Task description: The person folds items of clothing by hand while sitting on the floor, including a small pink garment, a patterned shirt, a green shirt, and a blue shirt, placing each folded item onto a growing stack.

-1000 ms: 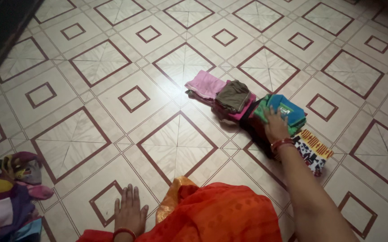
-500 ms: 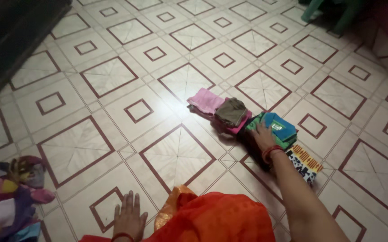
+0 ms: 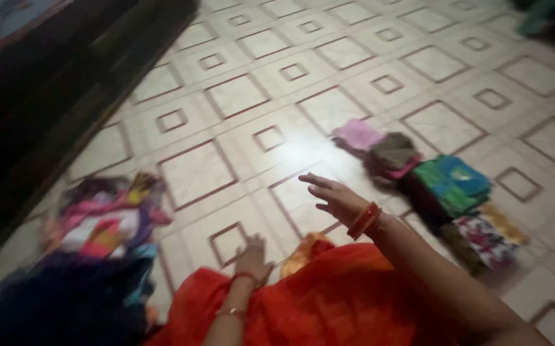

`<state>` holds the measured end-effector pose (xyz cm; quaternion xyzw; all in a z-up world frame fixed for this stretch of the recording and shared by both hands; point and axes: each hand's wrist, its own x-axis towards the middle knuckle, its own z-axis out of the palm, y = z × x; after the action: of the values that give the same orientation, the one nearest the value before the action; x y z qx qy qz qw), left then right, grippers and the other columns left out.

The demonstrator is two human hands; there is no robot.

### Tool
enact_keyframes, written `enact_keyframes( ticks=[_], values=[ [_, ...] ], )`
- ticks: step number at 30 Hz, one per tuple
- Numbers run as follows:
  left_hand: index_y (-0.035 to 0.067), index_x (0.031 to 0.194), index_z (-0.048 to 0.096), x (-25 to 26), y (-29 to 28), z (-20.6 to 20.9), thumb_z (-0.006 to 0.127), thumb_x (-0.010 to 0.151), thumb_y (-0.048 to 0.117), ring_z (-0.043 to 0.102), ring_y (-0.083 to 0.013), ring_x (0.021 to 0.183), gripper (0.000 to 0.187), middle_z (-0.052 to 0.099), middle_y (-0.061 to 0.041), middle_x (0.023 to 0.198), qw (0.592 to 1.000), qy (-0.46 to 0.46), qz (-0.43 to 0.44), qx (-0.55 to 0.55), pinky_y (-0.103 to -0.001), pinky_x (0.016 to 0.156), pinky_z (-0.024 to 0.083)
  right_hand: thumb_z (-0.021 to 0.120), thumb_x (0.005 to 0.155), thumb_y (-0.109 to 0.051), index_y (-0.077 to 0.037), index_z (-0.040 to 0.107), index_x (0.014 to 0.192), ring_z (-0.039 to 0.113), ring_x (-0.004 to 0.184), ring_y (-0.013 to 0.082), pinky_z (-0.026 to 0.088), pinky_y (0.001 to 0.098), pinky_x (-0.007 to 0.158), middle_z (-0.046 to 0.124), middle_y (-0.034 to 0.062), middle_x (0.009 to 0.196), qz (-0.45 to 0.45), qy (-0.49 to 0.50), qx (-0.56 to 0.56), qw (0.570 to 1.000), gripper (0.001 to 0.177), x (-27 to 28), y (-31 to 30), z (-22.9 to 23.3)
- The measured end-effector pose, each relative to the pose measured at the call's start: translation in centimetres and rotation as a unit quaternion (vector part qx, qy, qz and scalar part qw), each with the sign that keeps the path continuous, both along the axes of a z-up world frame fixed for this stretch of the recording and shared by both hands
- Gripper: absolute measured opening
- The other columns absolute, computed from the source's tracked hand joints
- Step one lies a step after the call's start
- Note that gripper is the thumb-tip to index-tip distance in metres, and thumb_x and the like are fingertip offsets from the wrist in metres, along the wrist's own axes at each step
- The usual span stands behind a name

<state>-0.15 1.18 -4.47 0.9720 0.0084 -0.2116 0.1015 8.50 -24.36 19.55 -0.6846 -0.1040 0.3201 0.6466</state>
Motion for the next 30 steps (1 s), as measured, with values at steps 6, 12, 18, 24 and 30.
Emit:
enact_keyframes(
  ticks=[6, 12, 18, 24, 30],
  values=[
    [0.010, 0.161, 0.023, -0.6, -0.3, -0.9, 0.068, 0.091, 0.048, 0.012, -0.0309, 0.158, 0.092, 0.014, -0.011, 0.171, 0.999, -0.034, -0.021, -0.012, -0.058, 0.124, 0.018, 0.063, 0.090, -0.042, -0.019, 0.046, 0.152, 0.039, 0.149, 0.0223, 0.034, 0.0462, 0.118, 0.045, 0.0024, 0.160, 0.022, 0.034, -0.072, 0.997, 0.068, -2.3, 6.7, -11.1],
    [0.010, 0.161, 0.021, -0.8, -0.4, 0.4, 0.068, 0.090, 0.048, 0.013, -0.0303, 0.157, 0.093, 0.014, -0.010, 0.171, 0.999, -0.043, -0.008, -0.026, -0.058, 0.123, 0.019, 0.063, 0.093, -0.037, -0.014, 0.050, 0.149, 0.051, 0.141, 0.0208, 0.043, 0.0440, 0.110, 0.055, 0.0044, 0.152, 0.104, 0.018, -0.028, 0.994, 0.062, -0.5, 4.5, -17.3],
    [0.010, 0.159, 0.028, -1.1, -0.2, 1.5, 0.073, 0.087, 0.046, 0.019, -0.0303, 0.157, 0.093, 0.020, -0.010, 0.170, 0.997, -0.054, -0.003, -0.052, -0.056, 0.123, 0.022, 0.063, 0.095, -0.032, -0.010, 0.055, 0.145, 0.062, 0.128, 0.0200, 0.050, 0.0376, 0.099, 0.064, 0.0065, 0.142, 0.080, -0.077, -0.048, 0.993, 0.056, 1.7, 3.5, -19.4],
    [0.014, 0.148, 0.050, 1.8, 0.4, 0.7, 0.069, 0.093, 0.040, 0.026, -0.0324, 0.155, 0.064, 0.030, -0.009, 0.168, 0.997, 0.001, -0.013, -0.080, -0.054, 0.120, 0.031, 0.063, 0.097, -0.027, -0.006, 0.063, 0.138, 0.068, 0.118, 0.0210, 0.053, 0.0361, 0.090, 0.071, 0.0091, 0.130, 0.002, -0.128, -0.103, 0.986, 0.046, 2.8, 2.7, -21.1],
    [0.013, 0.149, 0.051, 5.0, 1.8, 4.3, 0.061, 0.097, 0.036, 0.056, -0.0338, 0.133, 0.058, 0.059, -0.017, 0.145, 0.949, -0.150, 0.031, -0.275, -0.042, 0.111, 0.045, 0.063, 0.097, -0.027, -0.006, 0.062, 0.139, 0.069, 0.117, 0.0206, 0.054, 0.0364, 0.090, 0.071, 0.0087, 0.130, 0.028, -0.151, -0.148, 0.977, 0.047, 3.5, 2.2, -21.2]
  ],
)
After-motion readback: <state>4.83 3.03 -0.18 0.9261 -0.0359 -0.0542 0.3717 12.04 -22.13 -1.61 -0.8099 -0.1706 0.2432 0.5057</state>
